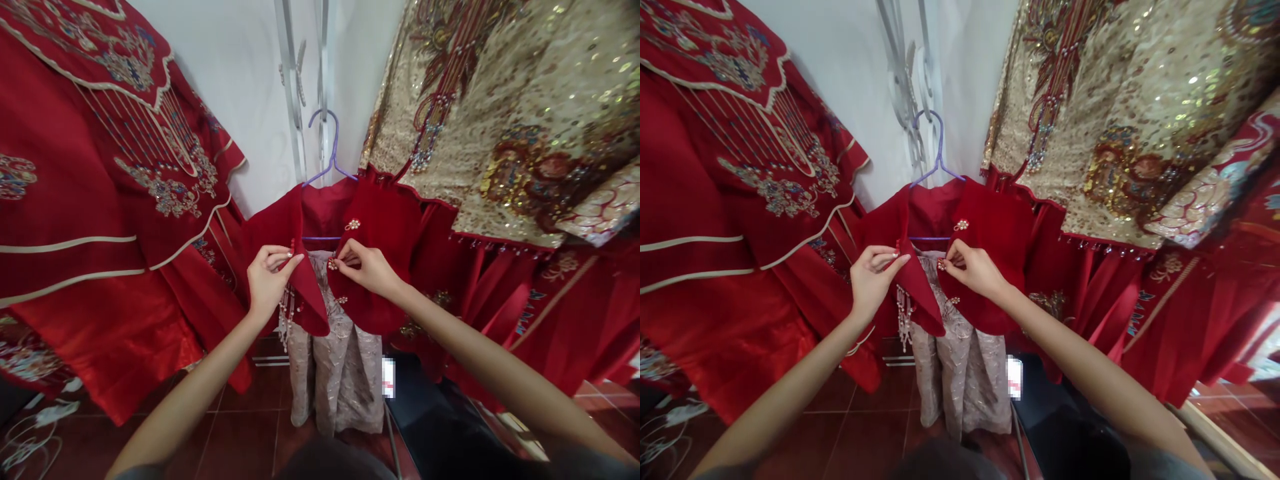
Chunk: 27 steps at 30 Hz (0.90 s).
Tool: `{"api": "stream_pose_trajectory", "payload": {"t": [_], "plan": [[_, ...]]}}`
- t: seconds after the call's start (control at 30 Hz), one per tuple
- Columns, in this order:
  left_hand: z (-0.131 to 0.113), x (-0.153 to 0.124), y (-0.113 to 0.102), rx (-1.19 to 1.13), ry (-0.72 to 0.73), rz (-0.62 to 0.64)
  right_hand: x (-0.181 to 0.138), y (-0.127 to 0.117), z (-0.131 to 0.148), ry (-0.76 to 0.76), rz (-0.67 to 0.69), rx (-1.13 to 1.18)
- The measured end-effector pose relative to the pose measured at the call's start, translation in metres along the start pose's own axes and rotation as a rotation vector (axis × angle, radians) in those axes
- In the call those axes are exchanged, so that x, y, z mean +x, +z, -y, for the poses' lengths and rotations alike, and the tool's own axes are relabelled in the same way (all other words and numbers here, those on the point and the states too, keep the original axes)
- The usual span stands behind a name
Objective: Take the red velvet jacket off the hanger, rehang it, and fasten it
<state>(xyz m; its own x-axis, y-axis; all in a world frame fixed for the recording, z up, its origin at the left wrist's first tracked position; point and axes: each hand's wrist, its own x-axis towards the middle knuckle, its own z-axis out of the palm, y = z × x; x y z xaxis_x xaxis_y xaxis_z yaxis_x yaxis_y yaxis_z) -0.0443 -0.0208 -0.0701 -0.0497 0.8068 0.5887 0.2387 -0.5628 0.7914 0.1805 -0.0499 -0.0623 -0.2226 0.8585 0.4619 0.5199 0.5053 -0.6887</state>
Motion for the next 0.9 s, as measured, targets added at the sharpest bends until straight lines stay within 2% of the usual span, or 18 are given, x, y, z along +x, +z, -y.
{"api": "stream_pose_trajectory", "payload": {"t": [0.07, 0.17, 0.3, 0.4, 0.57, 0.9], "plan": [[-0.004, 0.001, 0.005, -0.019, -0.012, 0.014, 0.001, 0.004, 0.007, 0.008, -0.061, 0.128], [-0.009, 0.008, 0.013, -0.088, -0.042, 0.119, 0.007, 0.008, 0.025, -0.063, -0.133, 0.199], [-0.015, 0.019, 0.020, -0.142, -0.012, 0.192, 0.018, 0.011, 0.043, -0.210, -0.154, 0.066], [-0.016, 0.022, 0.022, -0.120, 0.038, 0.192, 0.023, 0.016, 0.044, -0.216, -0.207, -0.010], [-0.016, 0.020, 0.018, -0.136, 0.067, 0.222, 0.024, 0.020, 0.039, -0.221, -0.321, 0.010], [-0.012, 0.025, 0.019, -0.112, 0.052, 0.248, 0.017, 0.013, 0.036, -0.232, -0.229, -0.045]]}}
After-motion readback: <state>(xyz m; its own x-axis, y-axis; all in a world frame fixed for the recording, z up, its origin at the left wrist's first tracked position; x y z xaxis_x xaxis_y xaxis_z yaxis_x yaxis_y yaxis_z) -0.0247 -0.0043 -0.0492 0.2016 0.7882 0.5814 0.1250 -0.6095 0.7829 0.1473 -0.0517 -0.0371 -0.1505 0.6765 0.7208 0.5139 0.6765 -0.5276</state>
